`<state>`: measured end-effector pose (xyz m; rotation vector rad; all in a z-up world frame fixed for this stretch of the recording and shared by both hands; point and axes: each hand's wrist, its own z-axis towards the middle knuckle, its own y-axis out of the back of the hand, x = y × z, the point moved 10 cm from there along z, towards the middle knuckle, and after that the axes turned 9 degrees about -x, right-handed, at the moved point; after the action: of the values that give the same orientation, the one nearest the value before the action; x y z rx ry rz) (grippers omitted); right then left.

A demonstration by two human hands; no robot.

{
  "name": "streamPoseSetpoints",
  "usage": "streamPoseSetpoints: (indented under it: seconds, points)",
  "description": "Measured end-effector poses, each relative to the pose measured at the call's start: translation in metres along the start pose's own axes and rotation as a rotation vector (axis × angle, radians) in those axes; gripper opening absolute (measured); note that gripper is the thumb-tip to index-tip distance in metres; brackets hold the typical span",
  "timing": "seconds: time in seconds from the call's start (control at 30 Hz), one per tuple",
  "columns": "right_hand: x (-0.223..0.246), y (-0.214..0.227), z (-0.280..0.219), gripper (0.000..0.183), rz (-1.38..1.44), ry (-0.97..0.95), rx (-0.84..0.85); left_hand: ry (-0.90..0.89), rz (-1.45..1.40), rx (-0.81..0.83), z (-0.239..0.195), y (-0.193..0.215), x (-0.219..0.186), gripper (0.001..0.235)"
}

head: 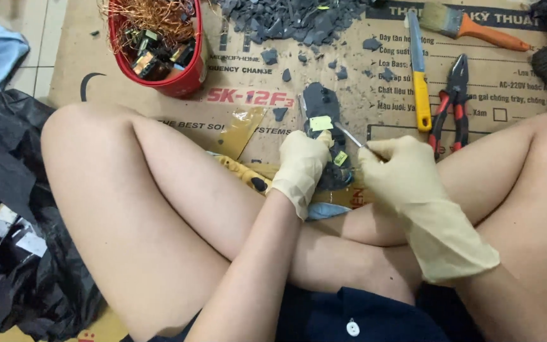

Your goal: The person sits on the floor and uses a screwdriver to disassemble a black electronic device, removing screws and prying open the casing. They manipulate the device and its internal components while wearing gloves.

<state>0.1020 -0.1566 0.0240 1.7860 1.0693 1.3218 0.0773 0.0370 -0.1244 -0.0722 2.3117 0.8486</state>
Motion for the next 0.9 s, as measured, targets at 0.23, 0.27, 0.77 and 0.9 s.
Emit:
streamPoseSetpoints:
  seconds: [0.23,0.27,0.77,0.9]
  points:
    - [-0.006,-0.015,-0.002,0.033,-0.018,-0.065,0.024,-0.007,0.039,0.008,0.006,-0.004,0.001,0.050]
    - [-0.007,-0.016,-0.001,0.033,0.004,-0.085,0.032,-0.016,0.046,0.010,0.007,-0.006,-0.003,0.050]
    - [-0.017,-0.018,0.043,0.027,0.019,-0.145,-0.031,0.027,0.012,0.024,0.000,-0.015,-0.007,0.048]
    - [-0.008,-0.009,0.051,0.032,0.203,-0.127,-0.140,0.005,-0.004,0.041,-0.002,-0.007,-0.005,0.037]
